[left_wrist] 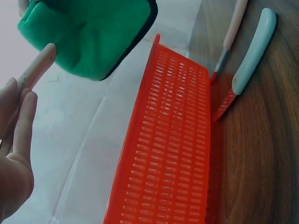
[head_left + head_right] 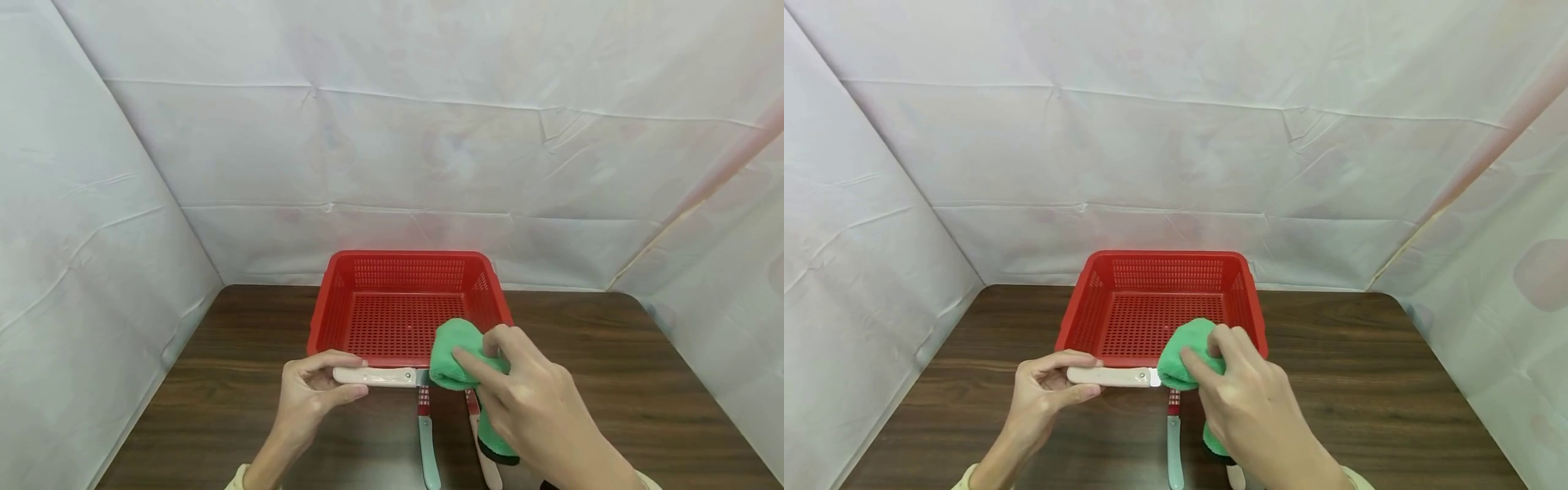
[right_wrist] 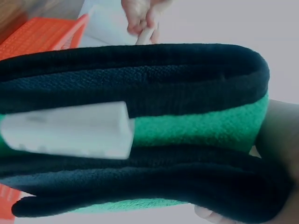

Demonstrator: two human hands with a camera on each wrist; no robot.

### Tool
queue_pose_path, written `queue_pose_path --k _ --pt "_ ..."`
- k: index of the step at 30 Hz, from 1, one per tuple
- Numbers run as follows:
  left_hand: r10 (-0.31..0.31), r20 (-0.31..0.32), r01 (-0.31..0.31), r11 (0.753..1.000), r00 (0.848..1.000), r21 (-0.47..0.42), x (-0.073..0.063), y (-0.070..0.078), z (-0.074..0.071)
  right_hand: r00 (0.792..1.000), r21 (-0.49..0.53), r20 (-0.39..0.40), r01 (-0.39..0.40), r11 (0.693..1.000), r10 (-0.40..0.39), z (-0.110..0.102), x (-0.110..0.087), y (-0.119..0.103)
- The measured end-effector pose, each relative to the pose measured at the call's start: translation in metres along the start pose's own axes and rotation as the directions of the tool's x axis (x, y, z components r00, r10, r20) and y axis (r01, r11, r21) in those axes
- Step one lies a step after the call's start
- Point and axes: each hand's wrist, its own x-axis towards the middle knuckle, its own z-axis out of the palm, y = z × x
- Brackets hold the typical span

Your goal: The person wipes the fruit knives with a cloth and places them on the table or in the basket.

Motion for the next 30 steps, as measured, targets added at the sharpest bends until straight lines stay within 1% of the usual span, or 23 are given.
queue_pose_path --k 4,8,12,14,17,19,22,25,27,30 --pt "-0.006 -0.004 0.006 1.0 1.0 0.012 0.001 0.001 0.003 0.998 -0.027 0.043 0.044 0.999 -0.043 0.01 0.003 -0.005" --pt "-0.006 0.004 0.006 1.0 1.0 0.017 0.001 0.003 0.006 0.991 -0.01 0.108 0.076 0.997 -0.074 0.018 0.001 -0.009" --pt "0.001 0.007 -0.001 1.0 1.0 0.008 0.001 0.003 0.006 0.979 -0.003 0.192 0.065 0.998 -0.063 0.018 -0.004 -0.01" --pt "0.005 0.003 -0.005 1.0 1.0 -0.002 0.001 0.002 0.005 0.976 -0.016 0.213 0.049 0.999 -0.045 0.017 -0.006 -0.009" --pt "0.001 -0.01 -0.001 1.0 1.0 -0.014 0.001 0.002 0.002 0.974 -0.029 0.225 0.023 0.999 -0.016 0.014 -0.008 -0.006" --pt "-0.009 -0.021 0.008 1.0 1.0 -0.021 0.001 0.002 0.0 0.975 -0.042 0.223 0.02 0.999 -0.011 0.013 -0.009 -0.003" --pt "-0.041 -0.051 0.04 0.999 0.998 -0.024 0.003 0.002 -0.003 0.974 -0.066 0.229 0.018 0.998 -0.003 0.009 -0.011 0.002" --pt "-0.073 -0.075 0.072 0.997 0.994 -0.019 0.006 0.001 -0.008 0.973 -0.081 0.23 -0.001 0.997 0.02 0.004 -0.014 0.008" --pt "-0.09 -0.082 0.089 0.996 0.993 -0.015 0.009 0.001 -0.011 0.975 -0.089 0.218 -0.014 0.996 0.033 0.0 -0.017 0.014" --pt "-0.113 -0.095 0.114 0.994 0.989 -0.002 0.013 0.0 -0.015 0.983 -0.094 0.18 -0.025 0.995 0.042 -0.003 -0.022 0.021"
